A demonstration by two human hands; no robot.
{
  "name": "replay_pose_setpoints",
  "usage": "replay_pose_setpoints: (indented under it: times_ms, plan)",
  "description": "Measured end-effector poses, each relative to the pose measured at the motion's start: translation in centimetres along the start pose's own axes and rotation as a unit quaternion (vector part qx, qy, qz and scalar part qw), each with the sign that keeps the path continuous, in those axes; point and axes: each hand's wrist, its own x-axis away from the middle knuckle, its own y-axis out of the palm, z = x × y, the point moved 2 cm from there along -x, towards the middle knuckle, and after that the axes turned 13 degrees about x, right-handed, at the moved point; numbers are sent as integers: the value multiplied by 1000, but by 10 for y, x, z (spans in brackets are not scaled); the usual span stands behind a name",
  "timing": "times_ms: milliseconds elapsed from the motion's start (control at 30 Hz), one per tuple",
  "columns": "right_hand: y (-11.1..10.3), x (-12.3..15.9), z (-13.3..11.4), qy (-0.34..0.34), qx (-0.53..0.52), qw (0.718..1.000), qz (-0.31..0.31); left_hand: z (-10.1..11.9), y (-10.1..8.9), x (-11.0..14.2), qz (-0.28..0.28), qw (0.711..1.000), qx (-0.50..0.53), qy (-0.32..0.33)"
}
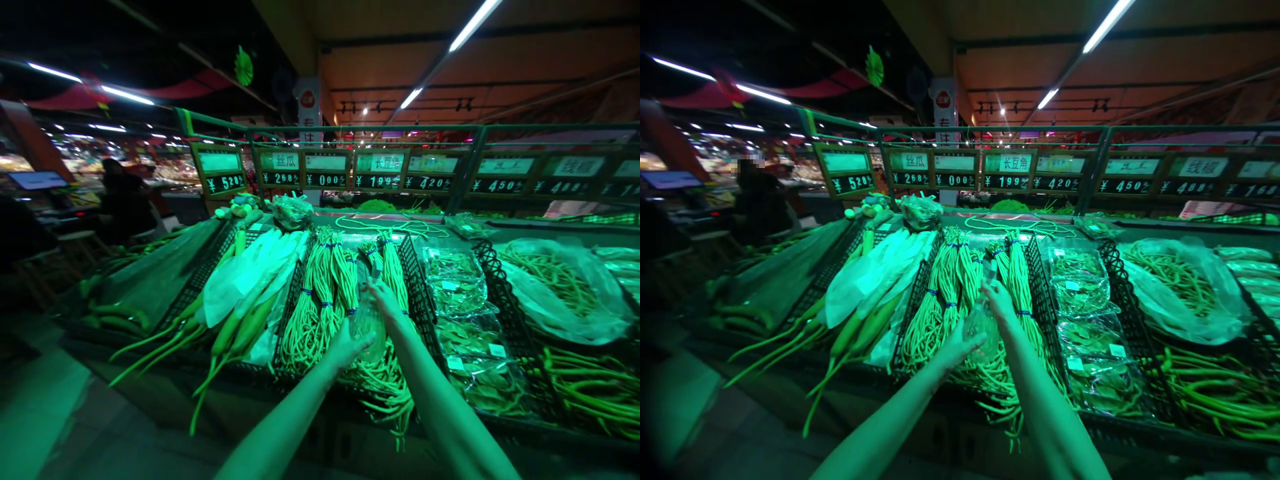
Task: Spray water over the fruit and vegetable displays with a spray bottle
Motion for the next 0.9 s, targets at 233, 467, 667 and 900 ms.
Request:
replay_pose_setpoints:
  times_ms: [233,467,667,900]
  plan:
    - [113,-17,-36,-55,4,988,-148,54,-56,40,150,984,-19,96]
    - [160,-15,-70,-83,-17,975,-207,88,-77,50,194,964,-38,178]
    - [94,-26,-72,-61,-24,990,-121,82,-39,18,106,987,-17,121]
    - [-52,33,-10,-6,-32,997,69,5,37,12,-64,997,-30,24]
